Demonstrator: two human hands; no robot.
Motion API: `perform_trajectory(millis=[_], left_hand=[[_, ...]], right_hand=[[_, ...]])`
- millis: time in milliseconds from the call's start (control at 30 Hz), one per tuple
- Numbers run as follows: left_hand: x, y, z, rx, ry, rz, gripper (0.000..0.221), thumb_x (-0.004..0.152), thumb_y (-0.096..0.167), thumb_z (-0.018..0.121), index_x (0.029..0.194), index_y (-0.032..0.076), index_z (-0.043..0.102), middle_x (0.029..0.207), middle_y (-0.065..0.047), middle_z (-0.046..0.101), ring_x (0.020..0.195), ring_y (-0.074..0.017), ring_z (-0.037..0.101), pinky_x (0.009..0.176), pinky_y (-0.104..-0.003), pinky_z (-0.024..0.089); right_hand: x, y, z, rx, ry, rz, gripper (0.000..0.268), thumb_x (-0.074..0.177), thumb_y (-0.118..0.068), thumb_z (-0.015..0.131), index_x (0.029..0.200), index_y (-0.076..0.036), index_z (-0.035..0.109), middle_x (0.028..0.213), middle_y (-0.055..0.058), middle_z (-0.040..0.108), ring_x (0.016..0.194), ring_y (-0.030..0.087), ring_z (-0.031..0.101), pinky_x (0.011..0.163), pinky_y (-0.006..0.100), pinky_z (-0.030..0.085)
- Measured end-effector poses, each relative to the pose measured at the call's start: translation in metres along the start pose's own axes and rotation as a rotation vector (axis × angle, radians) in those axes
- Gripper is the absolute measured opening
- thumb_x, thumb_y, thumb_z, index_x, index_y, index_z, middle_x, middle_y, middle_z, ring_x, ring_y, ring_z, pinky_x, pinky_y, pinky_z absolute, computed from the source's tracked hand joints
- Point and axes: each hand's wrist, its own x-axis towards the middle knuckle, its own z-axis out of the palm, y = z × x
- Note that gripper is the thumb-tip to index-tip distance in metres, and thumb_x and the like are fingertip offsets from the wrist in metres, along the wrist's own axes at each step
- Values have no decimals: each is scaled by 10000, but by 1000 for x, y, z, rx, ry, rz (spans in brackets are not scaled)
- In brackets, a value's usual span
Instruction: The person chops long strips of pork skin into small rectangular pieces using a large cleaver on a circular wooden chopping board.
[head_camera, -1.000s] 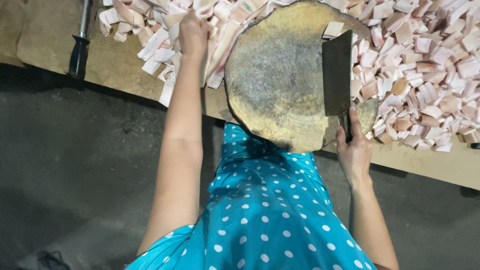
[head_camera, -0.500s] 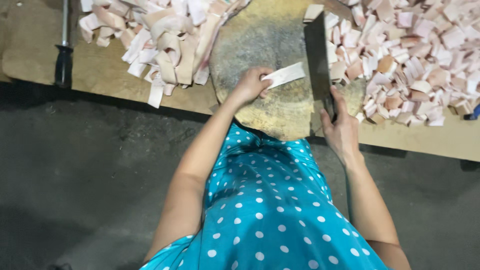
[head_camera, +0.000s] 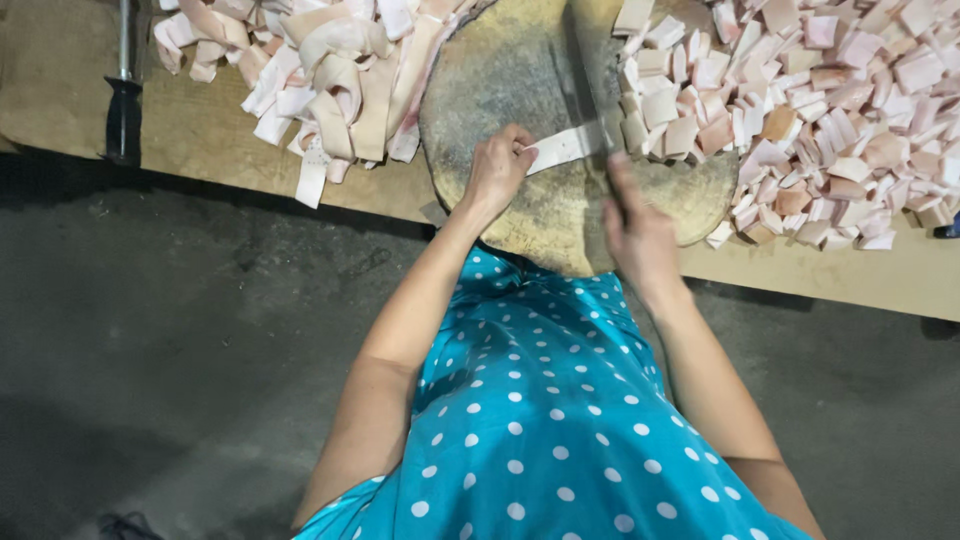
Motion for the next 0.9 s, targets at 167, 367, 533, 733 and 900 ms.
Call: perform_trajectory(millis=[167,367,533,733,900], left_hand=[[-5,-9,-1,-30,-26,54,168,893,84,716,1026,-12,678,920,-189,770,878,-289,784,738,-387,604],[2,3,9,-25,-45,14,190,885,95,733,1039,-9,695,934,-193,770,869,-293,778,700,-379,608],[3,1,9,-54,-86,-29,181,912,103,713,1052,-6,677,918,-185,776,855,-282,789,693,-383,614],[4,-14,22,17,1,78,177,871,94,748,1013,-4,707,907,-197,779,880,-304,789,743,-393,617],[0,-1,16,-84,-83,64,117,963,81,685,1024,-17,702,907,-145,697,739,-235,748,639,-356,598]], right_hand=[[1,11,-15,15,-324,371,612,988,-141,720,1566,-200,528,944,246,745,748,324,726,704,422,561],[-4,-7,-45,111,70,50,525,1109,-114,711,1592,-133,505,1299,221,729,1015,258,782,856,354,612],[-6,-15,-5,107,31,-58,506,1068,-97,678,1538,-116,490,1279,231,734,1151,328,760,975,368,603],[6,-16,-22,-26,-448,602,582,1026,-154,703,1580,-197,530,925,257,760,738,335,733,746,384,575],[-3,-22,-53,150,14,73,533,1066,-91,730,1558,-93,526,1288,233,738,974,226,760,848,318,594]])
